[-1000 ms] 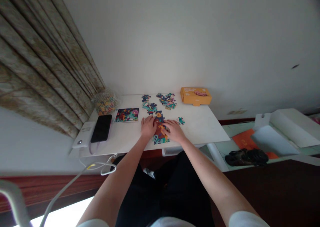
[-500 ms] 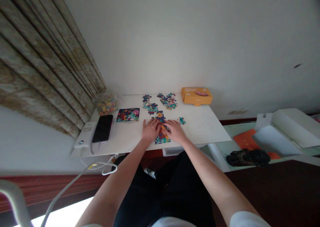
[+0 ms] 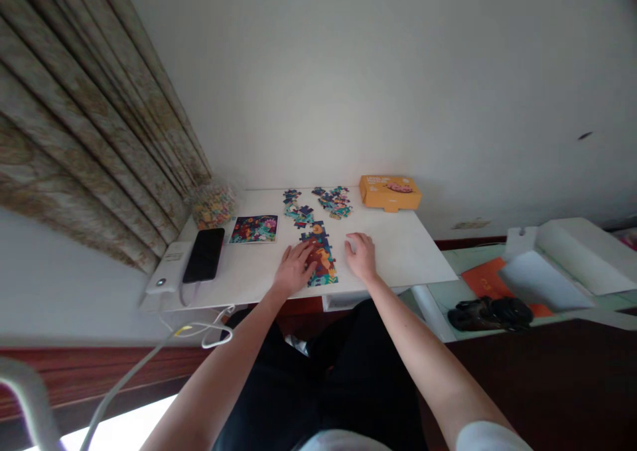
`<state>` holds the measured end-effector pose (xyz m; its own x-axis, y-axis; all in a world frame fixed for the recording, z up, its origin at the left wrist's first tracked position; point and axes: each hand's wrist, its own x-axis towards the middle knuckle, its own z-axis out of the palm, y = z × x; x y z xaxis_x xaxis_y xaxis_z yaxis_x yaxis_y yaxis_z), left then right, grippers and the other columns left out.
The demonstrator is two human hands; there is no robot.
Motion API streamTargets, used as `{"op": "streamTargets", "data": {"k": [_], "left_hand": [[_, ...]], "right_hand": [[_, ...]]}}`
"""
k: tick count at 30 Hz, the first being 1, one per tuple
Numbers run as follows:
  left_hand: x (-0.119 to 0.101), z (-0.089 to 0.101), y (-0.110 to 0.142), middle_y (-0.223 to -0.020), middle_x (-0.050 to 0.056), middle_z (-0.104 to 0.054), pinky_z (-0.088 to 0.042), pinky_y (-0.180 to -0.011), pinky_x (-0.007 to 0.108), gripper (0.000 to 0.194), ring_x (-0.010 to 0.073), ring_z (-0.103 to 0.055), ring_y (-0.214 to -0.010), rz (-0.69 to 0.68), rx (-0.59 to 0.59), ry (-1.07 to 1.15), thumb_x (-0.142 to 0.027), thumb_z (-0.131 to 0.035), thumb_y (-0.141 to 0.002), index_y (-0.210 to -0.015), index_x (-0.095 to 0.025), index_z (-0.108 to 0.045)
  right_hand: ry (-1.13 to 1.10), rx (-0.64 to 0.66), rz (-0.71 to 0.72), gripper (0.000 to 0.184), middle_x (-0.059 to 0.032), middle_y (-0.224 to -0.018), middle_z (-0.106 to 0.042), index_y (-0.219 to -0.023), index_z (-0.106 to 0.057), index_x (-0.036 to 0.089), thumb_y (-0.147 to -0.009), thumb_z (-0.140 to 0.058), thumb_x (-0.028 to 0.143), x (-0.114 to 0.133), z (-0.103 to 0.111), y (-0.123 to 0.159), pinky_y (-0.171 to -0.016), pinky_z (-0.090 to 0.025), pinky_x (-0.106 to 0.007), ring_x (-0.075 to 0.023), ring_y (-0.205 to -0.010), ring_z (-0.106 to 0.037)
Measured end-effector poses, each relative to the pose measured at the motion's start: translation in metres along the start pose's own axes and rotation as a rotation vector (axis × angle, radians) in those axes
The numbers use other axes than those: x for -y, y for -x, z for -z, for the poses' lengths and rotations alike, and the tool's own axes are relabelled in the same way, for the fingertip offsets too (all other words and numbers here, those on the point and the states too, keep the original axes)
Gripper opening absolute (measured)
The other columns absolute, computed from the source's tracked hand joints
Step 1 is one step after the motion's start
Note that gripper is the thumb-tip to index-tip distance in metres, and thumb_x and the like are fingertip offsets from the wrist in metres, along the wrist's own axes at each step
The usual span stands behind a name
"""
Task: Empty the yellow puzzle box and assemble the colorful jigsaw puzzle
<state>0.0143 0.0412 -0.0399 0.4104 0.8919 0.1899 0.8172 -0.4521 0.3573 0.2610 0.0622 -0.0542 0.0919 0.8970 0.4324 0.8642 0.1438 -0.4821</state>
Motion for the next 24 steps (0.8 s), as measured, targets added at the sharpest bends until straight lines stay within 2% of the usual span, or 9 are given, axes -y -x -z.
{"op": "streamTargets", "data": {"k": [3, 7, 10, 17, 24], "left_hand": [[0.003, 0.002, 0.007, -0.159, 0.008, -0.05, -0.027, -0.128, 0.049, 0.052, 0.0237, -0.044, -0.149, 0.007, 0.008, -0.036, -0.036, -0.049, -0.102, -0.153, -0.026, -0.049], [0.002, 0.001, 0.01, -0.159, 0.008, -0.05, -0.028, -0.128, 0.05, 0.052, 0.0245, -0.044, -0.149, -0.033, 0.006, -0.049, -0.039, -0.051, -0.102, -0.152, -0.025, -0.051], [0.001, 0.001, 0.009, -0.157, 0.008, -0.052, -0.03, -0.127, 0.05, 0.052, 0.0247, -0.046, -0.148, -0.036, 0.004, -0.036, -0.04, -0.051, -0.102, -0.151, -0.025, -0.052], [0.002, -0.001, 0.01, -0.153, 0.01, -0.056, -0.034, -0.125, 0.05, 0.047, 0.0254, -0.05, -0.144, -0.086, -0.015, -0.012, -0.038, -0.056, -0.1, -0.145, -0.023, -0.058], [0.002, -0.002, 0.012, -0.147, 0.012, -0.062, -0.037, -0.123, 0.049, 0.045, 0.0259, -0.055, -0.139, -0.12, -0.055, 0.009, -0.037, -0.058, -0.099, -0.141, -0.021, -0.062]], "right_hand": [[0.058, -0.045, -0.069, 0.027, -0.0142, -0.114, -0.068, -0.114, -0.072, 0.019, -0.096, -0.056, 0.031, -0.023, 0.006, -0.001, -0.091, -0.046, -0.041, -0.0296, -0.105, -0.058], [0.181, 0.028, -0.11, 0.038, -0.0163, -0.121, -0.065, -0.12, -0.071, 0.018, -0.092, -0.063, 0.044, -0.051, 0.017, 0.002, -0.092, -0.046, -0.043, -0.0321, -0.108, -0.057], [0.169, 0.066, -0.099, 0.035, -0.0146, -0.119, -0.066, -0.117, -0.072, 0.02, -0.091, -0.064, 0.042, -0.065, 0.02, 0.005, -0.095, -0.046, -0.044, -0.0308, -0.109, -0.058], [-0.019, 0.118, -0.155, 0.024, -0.0088, -0.107, -0.07, -0.102, -0.076, 0.023, -0.081, -0.072, 0.034, -0.079, 0.017, 0.003, -0.093, -0.051, -0.039, -0.0247, -0.097, -0.065], [-0.143, 0.174, -0.118, 0.023, -0.0068, -0.104, -0.073, -0.096, -0.074, 0.024, -0.075, -0.075, 0.033, -0.083, 0.025, 0.004, -0.092, -0.053, -0.039, -0.0245, -0.097, -0.068]]}}
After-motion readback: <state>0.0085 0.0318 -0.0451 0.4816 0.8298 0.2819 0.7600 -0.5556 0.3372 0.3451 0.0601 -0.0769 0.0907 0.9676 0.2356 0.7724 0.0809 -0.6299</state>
